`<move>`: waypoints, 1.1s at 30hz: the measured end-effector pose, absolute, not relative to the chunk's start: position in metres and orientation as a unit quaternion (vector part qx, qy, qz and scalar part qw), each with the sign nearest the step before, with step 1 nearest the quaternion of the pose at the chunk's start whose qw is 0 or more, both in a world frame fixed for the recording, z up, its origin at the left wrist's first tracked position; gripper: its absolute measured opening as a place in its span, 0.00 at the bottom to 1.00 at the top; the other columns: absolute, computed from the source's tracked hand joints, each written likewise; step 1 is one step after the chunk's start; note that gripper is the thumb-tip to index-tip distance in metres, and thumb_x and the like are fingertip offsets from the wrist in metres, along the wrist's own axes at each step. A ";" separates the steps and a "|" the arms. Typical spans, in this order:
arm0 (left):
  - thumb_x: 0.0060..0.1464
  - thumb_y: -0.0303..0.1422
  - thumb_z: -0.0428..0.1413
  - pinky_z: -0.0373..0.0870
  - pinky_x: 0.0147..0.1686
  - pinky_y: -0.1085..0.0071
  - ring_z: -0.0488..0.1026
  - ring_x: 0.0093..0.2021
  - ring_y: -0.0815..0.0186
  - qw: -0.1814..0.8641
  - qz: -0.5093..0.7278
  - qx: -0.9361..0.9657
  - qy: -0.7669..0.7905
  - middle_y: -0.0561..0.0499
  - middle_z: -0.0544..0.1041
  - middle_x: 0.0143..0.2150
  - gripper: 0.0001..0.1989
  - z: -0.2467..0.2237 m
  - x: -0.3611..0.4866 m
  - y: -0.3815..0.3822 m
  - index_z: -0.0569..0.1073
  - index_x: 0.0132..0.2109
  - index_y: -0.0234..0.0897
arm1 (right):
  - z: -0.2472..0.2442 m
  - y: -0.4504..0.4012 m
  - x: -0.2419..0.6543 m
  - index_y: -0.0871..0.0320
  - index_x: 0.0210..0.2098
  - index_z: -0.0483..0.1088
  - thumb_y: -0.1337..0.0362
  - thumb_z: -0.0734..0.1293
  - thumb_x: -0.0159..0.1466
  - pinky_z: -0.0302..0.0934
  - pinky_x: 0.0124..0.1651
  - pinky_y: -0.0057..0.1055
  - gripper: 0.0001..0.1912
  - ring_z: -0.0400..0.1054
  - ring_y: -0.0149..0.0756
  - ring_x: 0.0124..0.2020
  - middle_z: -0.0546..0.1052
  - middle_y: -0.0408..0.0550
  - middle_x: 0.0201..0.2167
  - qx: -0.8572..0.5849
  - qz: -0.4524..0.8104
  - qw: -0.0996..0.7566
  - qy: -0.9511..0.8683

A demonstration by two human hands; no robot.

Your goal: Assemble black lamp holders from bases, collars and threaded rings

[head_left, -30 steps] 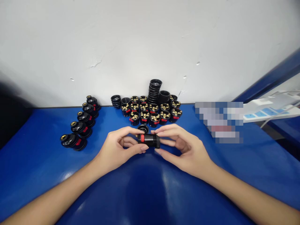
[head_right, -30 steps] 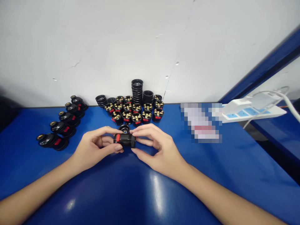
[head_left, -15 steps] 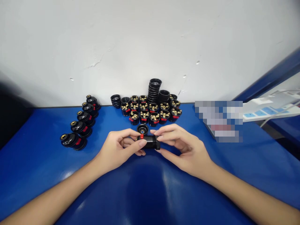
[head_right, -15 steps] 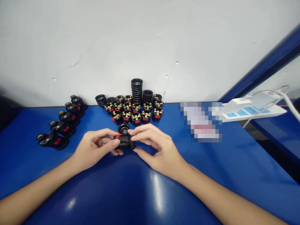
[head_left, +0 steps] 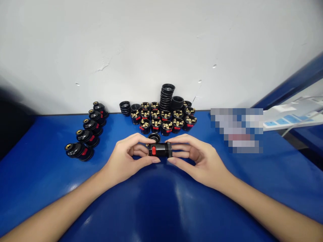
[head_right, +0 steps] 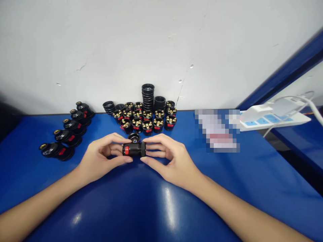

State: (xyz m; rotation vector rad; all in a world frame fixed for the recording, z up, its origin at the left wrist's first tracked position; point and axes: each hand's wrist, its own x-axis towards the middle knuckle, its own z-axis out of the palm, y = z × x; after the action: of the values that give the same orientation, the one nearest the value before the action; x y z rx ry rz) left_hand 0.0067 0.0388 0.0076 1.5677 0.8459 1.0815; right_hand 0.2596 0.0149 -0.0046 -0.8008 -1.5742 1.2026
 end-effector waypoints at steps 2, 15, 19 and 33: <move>0.49 0.27 0.77 0.88 0.38 0.74 0.86 0.35 0.66 0.497 0.456 0.656 0.338 0.48 0.83 0.43 0.20 0.006 0.007 0.040 0.84 0.48 0.35 | -0.004 0.015 0.260 0.54 0.57 0.78 0.65 0.80 0.68 0.85 0.57 0.43 0.19 0.87 0.46 0.50 0.85 0.51 0.52 -0.343 0.492 0.477 -0.643; 0.66 0.34 0.67 0.88 0.40 0.72 0.86 0.43 0.64 0.427 0.479 0.692 0.331 0.44 0.84 0.46 0.05 0.008 0.006 0.041 0.86 0.43 0.37 | -0.004 0.016 0.259 0.54 0.55 0.79 0.64 0.81 0.66 0.86 0.55 0.42 0.20 0.88 0.45 0.48 0.88 0.51 0.49 -0.358 0.470 0.477 -0.650; 0.64 0.30 0.69 0.89 0.48 0.67 0.85 0.47 0.63 0.391 0.464 0.739 0.293 0.44 0.82 0.51 0.07 0.007 0.002 0.041 0.84 0.49 0.38 | -0.002 0.016 0.259 0.55 0.57 0.79 0.63 0.80 0.67 0.86 0.54 0.40 0.20 0.88 0.45 0.48 0.88 0.52 0.49 -0.367 0.470 0.472 -0.650; 0.63 0.35 0.72 0.77 0.65 0.52 0.77 0.64 0.51 0.114 0.411 0.861 0.278 0.41 0.76 0.62 0.27 0.008 -0.002 0.040 0.74 0.65 0.45 | 0.002 0.013 0.258 0.54 0.57 0.77 0.63 0.78 0.69 0.86 0.54 0.42 0.18 0.87 0.45 0.48 0.88 0.52 0.48 -0.357 0.476 0.465 -0.656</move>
State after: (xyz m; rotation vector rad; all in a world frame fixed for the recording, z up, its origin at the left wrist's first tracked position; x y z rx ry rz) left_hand -0.0020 0.0402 0.0082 2.5237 0.8162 1.2048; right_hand 0.2584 0.0133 0.0019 -0.8777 -1.6105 1.1679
